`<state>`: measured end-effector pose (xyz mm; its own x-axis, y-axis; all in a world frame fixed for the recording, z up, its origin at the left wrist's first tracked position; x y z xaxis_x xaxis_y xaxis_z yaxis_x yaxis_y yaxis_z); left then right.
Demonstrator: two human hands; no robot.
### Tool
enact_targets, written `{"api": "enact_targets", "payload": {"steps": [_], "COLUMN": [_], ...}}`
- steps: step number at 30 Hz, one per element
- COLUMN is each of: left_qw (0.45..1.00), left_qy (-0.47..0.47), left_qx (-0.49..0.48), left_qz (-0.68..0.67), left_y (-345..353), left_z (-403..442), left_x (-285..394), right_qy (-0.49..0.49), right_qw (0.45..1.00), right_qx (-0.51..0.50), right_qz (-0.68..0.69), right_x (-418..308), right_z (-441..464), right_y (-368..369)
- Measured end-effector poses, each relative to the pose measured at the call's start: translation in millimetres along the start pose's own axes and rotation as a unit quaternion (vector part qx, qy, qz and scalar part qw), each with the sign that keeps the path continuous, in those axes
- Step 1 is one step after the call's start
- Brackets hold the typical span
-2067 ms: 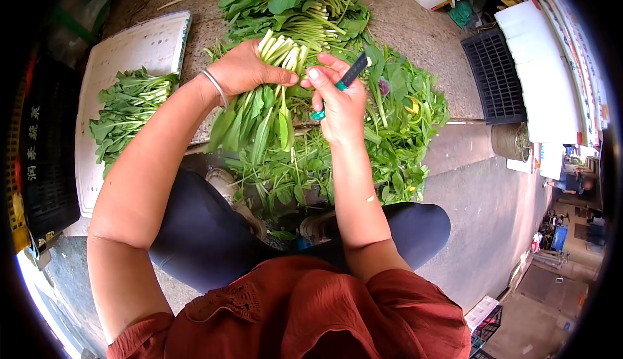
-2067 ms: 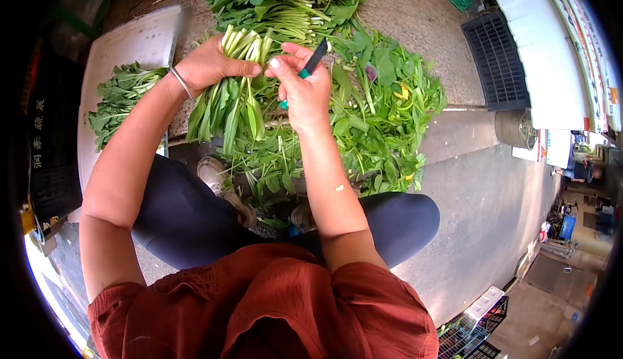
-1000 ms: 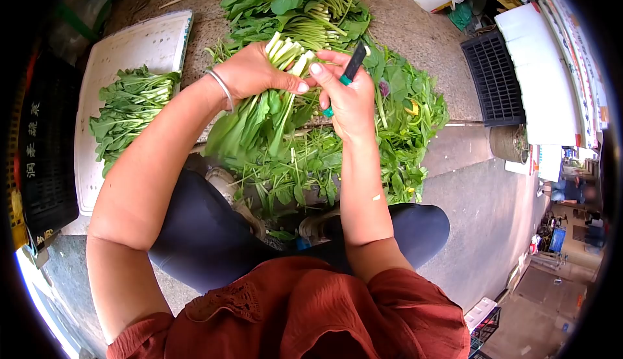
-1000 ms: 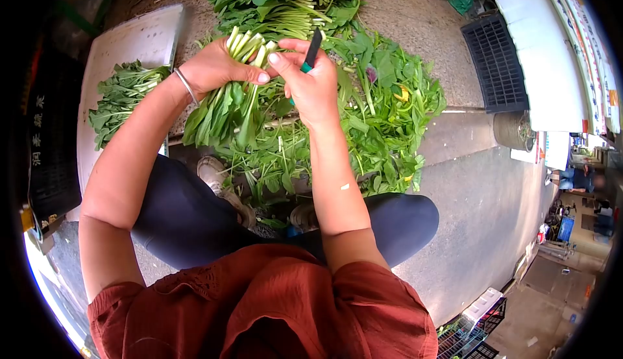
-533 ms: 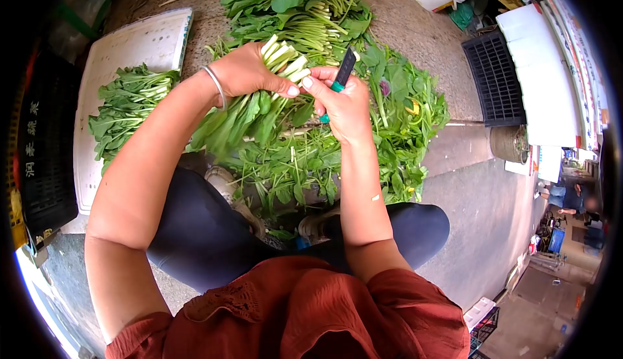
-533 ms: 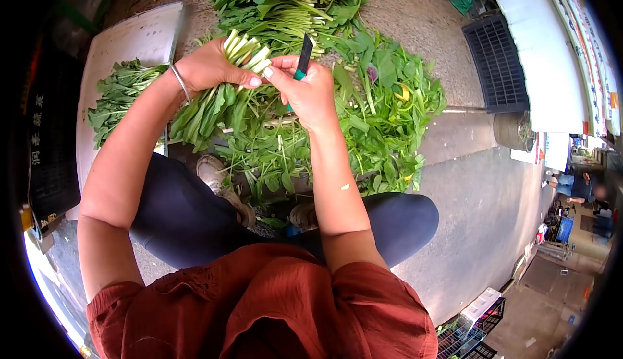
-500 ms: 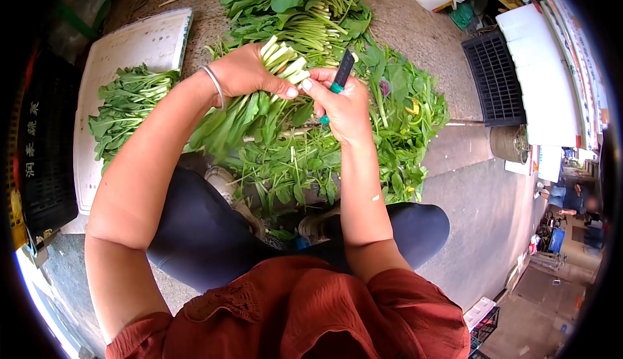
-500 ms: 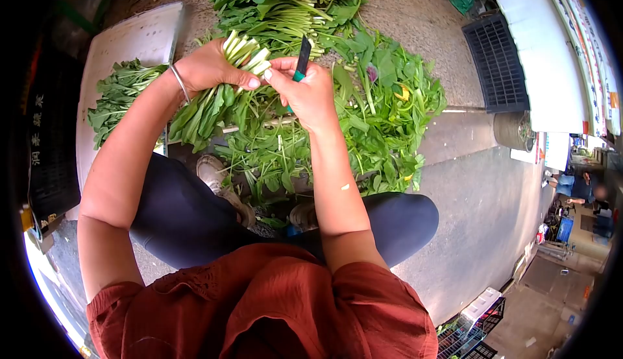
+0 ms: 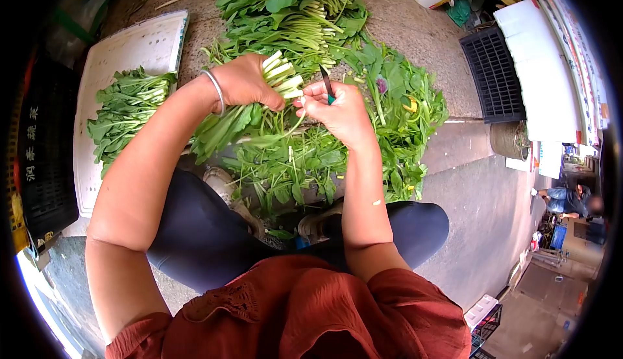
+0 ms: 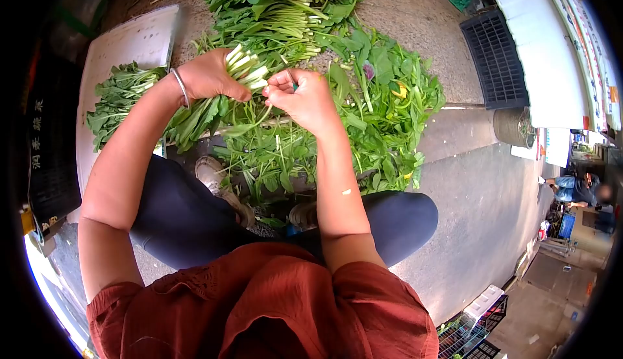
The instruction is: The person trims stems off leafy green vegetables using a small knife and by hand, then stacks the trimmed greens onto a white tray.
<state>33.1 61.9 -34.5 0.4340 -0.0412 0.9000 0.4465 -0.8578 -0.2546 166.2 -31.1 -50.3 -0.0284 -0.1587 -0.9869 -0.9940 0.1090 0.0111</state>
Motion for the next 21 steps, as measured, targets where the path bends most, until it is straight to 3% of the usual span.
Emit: {"api": "enact_targets", "payload": {"steps": [2, 4, 8, 10, 12, 14, 16, 17, 21], "left_qw": [1.0, 0.997, 0.986, 0.984, 0.982, 0.977, 0.969, 0.971, 0.969], "left_qy": [-0.006, -0.021, 0.078, 0.008, 0.007, 0.048, 0.088, 0.073, 0.021], "left_qx": [0.012, 0.064, 0.142, 0.138, 0.152, 0.166, 0.18, 0.183, 0.22], "left_qz": [0.013, 0.03, -0.05, -0.108, -0.112, -0.128, -0.147, -0.135, -0.111], "left_y": [-5, -22, -49, -54, -64, -65, -69, -72, -83], "left_z": [-1, -9, -14, -24, -20, -21, -20, -19, -14], "left_x": [1, 10, 10, 19, 11, 14, 15, 11, -6], "right_qy": [0.021, 0.081, 0.137, 0.091, 0.058, -0.053, -0.018, 0.02, 0.01], "right_qw": [0.999, 0.98, 0.972, 0.976, 0.973, 0.927, 0.916, 0.898, 0.883], "right_qx": [0.002, 0.089, 0.112, 0.167, 0.203, 0.299, 0.291, 0.284, 0.304], "right_qz": [-0.024, -0.156, -0.158, -0.111, -0.088, -0.219, -0.277, -0.335, -0.358], "right_x": [6, 27, 72, 86, 109, 132, 106, 98, 98], "right_z": [1, 6, 35, 73, 122, 165, 158, 154, 153], "right_y": [-9, -34, -54, -59, -67, -84, -69, -62, -65]}}
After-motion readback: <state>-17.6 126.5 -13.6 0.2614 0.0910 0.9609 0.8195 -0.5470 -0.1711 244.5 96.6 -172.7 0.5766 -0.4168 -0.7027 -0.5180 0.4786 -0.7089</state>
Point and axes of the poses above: each hand's wrist, its own z-axis towards the middle knuckle, its own y-axis out of the palm, x = y × z, the point moved 5 cm from there along z, towards the middle knuckle, and after that the axes turned 3 degrees about y, right-handed, at the moved point
